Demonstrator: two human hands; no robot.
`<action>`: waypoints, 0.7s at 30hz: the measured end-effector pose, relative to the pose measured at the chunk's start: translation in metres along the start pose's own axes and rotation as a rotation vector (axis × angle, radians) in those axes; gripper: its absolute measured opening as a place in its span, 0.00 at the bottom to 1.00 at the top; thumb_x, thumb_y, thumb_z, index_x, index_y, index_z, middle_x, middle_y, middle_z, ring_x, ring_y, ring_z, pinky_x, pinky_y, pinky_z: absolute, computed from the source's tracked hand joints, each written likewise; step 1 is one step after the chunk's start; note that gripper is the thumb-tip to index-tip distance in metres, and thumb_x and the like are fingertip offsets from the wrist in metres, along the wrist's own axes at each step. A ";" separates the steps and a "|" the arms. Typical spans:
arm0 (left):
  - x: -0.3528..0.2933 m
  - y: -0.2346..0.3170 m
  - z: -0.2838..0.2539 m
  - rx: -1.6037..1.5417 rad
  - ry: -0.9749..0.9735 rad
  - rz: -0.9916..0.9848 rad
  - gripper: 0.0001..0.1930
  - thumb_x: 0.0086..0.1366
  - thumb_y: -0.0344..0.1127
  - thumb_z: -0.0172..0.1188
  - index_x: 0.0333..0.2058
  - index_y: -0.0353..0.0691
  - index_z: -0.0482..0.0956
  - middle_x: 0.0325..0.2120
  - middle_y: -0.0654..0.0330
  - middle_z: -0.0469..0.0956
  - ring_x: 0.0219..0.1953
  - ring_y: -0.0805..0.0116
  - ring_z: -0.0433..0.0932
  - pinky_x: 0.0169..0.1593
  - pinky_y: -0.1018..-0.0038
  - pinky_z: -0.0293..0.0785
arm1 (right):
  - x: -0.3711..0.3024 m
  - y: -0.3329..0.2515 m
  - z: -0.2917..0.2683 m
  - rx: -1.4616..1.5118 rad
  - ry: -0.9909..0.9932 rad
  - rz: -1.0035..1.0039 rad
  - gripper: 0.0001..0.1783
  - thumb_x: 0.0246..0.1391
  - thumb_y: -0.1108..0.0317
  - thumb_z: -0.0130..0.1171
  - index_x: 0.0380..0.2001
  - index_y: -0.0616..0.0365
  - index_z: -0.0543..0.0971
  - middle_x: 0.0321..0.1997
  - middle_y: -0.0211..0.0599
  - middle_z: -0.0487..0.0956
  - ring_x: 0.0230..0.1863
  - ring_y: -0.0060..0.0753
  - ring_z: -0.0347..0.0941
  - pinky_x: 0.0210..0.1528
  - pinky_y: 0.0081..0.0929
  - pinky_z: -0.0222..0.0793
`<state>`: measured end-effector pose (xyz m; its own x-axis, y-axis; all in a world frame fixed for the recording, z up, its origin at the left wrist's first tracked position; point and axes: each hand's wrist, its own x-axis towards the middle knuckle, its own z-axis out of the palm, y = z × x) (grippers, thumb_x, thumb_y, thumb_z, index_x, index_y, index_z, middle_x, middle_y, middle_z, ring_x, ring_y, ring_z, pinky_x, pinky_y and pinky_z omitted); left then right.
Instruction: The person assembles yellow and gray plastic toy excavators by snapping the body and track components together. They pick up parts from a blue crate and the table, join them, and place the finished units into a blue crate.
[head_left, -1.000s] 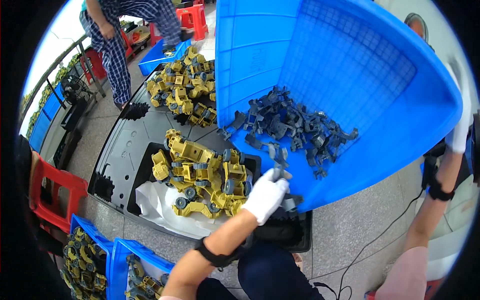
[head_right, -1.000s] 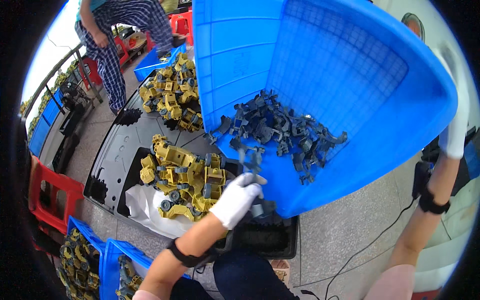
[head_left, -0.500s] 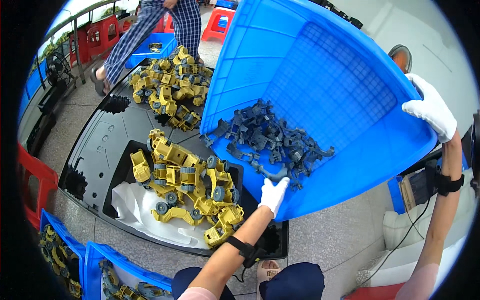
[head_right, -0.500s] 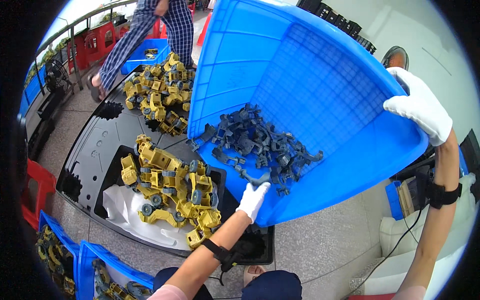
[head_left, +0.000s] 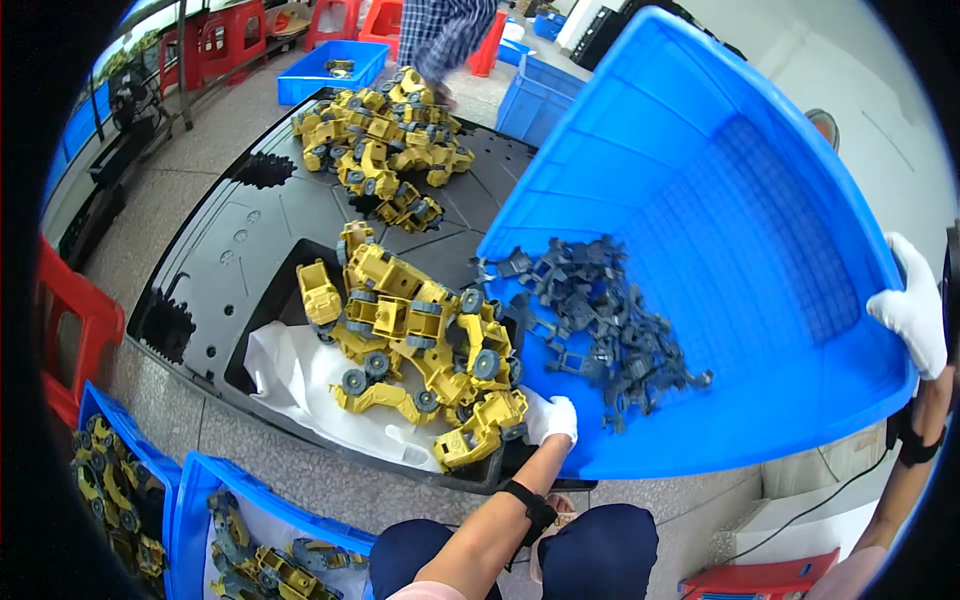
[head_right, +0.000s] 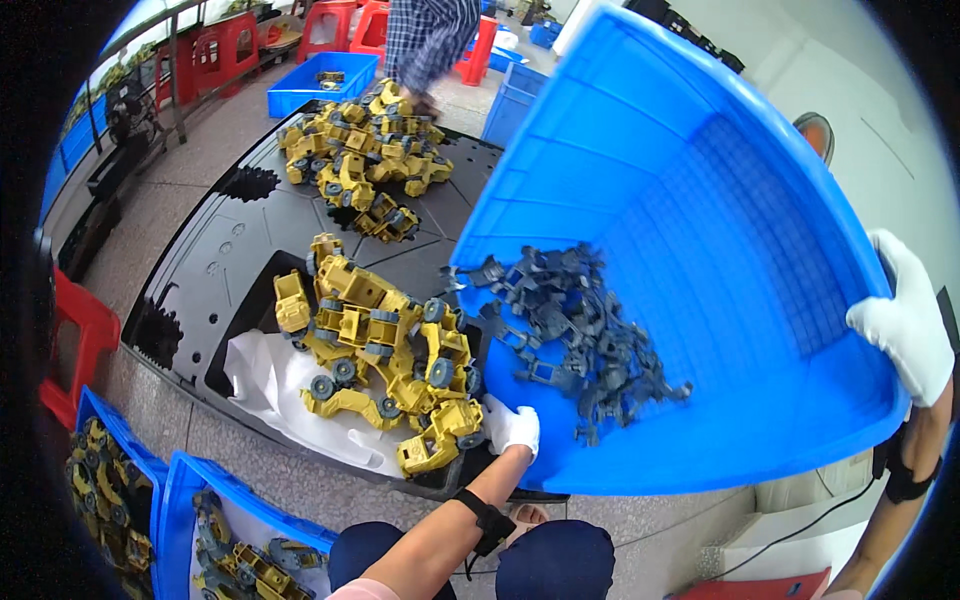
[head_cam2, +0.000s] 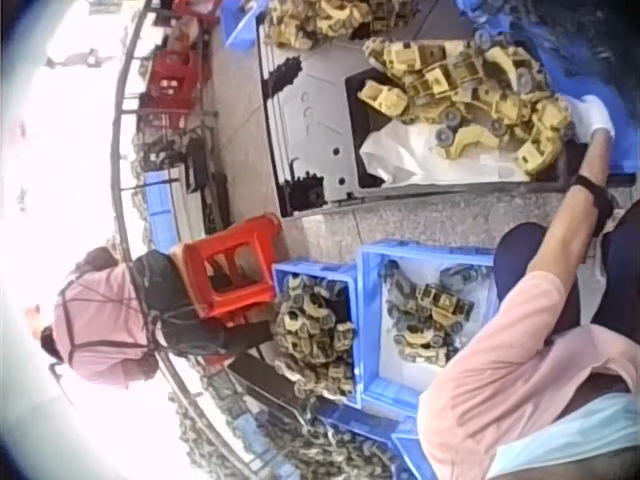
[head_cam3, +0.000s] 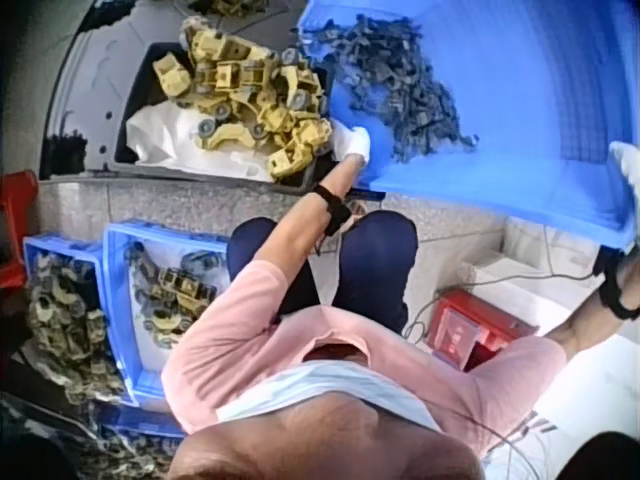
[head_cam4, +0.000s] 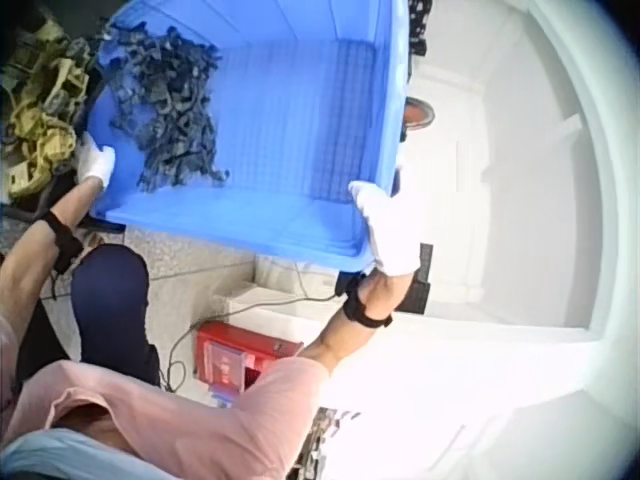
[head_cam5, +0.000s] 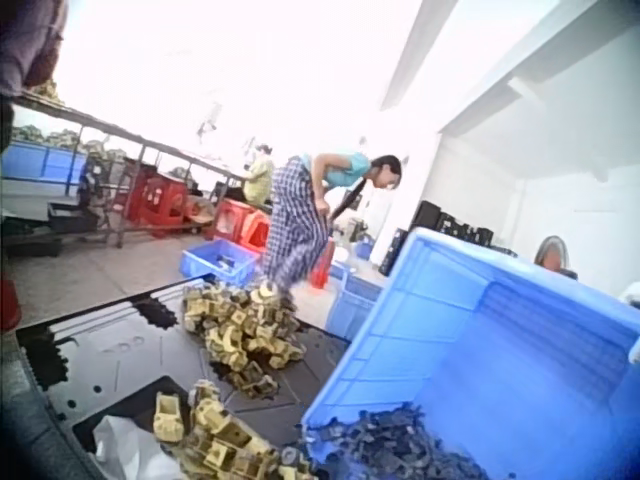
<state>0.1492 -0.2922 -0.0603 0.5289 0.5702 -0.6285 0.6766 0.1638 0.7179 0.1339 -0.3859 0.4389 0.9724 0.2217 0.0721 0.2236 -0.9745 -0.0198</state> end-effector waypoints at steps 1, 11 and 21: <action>0.001 -0.003 0.005 -0.041 -0.002 0.003 0.42 0.53 0.44 0.60 0.66 0.38 0.58 0.62 0.38 0.63 0.64 0.40 0.63 0.65 0.53 0.63 | -0.004 -0.006 -0.012 -0.110 -0.115 0.079 0.28 0.49 0.68 0.69 0.52 0.71 0.74 0.36 0.35 0.80 0.35 0.21 0.73 0.35 0.24 0.72; -0.043 -0.048 -0.001 0.094 -0.091 -0.211 0.28 0.57 0.46 0.59 0.57 0.48 0.70 0.53 0.52 0.75 0.57 0.52 0.73 0.55 0.50 0.69 | -0.050 -0.061 0.000 -0.134 0.085 0.010 0.30 0.36 0.70 0.61 0.49 0.68 0.76 0.34 0.38 0.79 0.33 0.27 0.73 0.41 0.25 0.71; -0.018 -0.072 0.031 0.007 -0.428 -0.264 0.25 0.70 0.50 0.53 0.57 0.38 0.68 0.55 0.45 0.76 0.58 0.44 0.75 0.58 0.54 0.71 | -0.068 -0.113 -0.005 -0.044 -0.001 0.024 0.35 0.32 0.73 0.59 0.52 0.72 0.74 0.39 0.45 0.79 0.40 0.35 0.76 0.48 0.29 0.72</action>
<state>0.1066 -0.3398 -0.1100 0.5012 0.1281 -0.8558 0.8182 0.2518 0.5169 0.0417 -0.2908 0.4414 0.9775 0.1985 0.0711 0.1974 -0.9801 0.0228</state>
